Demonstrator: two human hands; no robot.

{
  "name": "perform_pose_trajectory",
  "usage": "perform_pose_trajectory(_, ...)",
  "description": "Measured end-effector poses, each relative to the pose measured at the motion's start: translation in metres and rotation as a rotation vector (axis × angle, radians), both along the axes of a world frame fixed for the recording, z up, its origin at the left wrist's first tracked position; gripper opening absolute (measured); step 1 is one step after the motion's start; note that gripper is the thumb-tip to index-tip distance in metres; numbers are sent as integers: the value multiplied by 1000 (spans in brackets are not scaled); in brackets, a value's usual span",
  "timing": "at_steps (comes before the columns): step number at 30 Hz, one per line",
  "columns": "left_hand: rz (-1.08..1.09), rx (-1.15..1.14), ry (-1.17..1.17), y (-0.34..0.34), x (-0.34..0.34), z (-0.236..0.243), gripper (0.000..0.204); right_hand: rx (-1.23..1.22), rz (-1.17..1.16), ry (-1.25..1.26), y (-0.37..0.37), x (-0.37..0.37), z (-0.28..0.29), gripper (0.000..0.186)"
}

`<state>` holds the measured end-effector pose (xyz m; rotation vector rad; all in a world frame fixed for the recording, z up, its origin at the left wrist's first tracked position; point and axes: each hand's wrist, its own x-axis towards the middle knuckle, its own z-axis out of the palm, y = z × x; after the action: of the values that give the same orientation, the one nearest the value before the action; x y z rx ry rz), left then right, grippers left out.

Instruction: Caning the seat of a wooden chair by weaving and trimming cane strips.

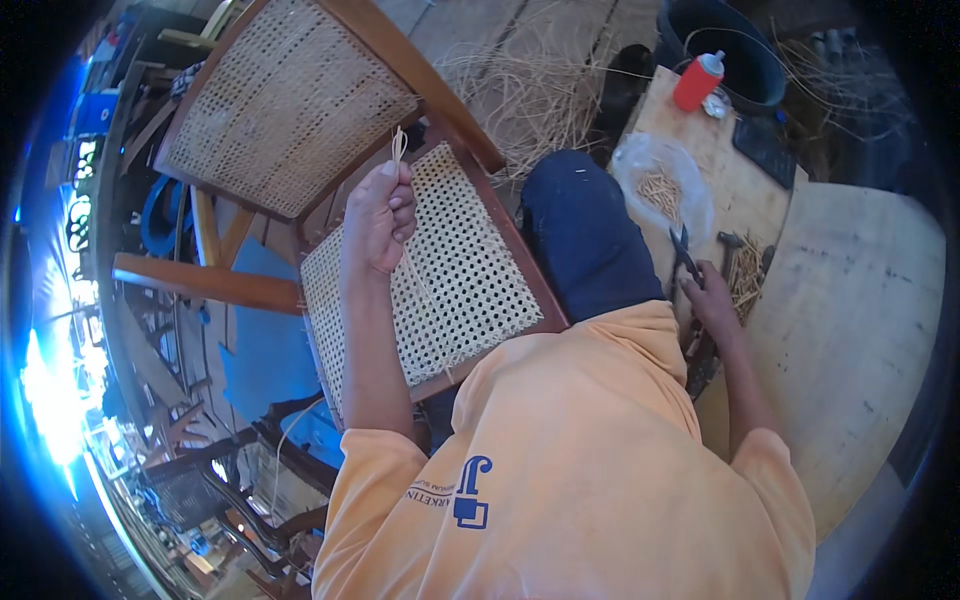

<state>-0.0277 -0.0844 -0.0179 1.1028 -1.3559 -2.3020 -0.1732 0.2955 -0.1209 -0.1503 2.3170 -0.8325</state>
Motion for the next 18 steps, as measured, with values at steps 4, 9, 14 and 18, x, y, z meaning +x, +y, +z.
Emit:
perform_pose_trajectory(4,-94,-22,-10,-8,4,11,22,-57,191,56,-19,-6,63,38)
perform_pose_trajectory(9,-242,-109,-42,1,4,21,22,-190,307,-85,-46,5,90,45)
perform_pose_trajectory(14,-376,-244,-48,19,7,39,27,-489,364,-358,-64,13,65,36)
perform_pose_trajectory(18,-382,-422,-47,30,8,43,29,-412,372,-464,-107,5,88,22)
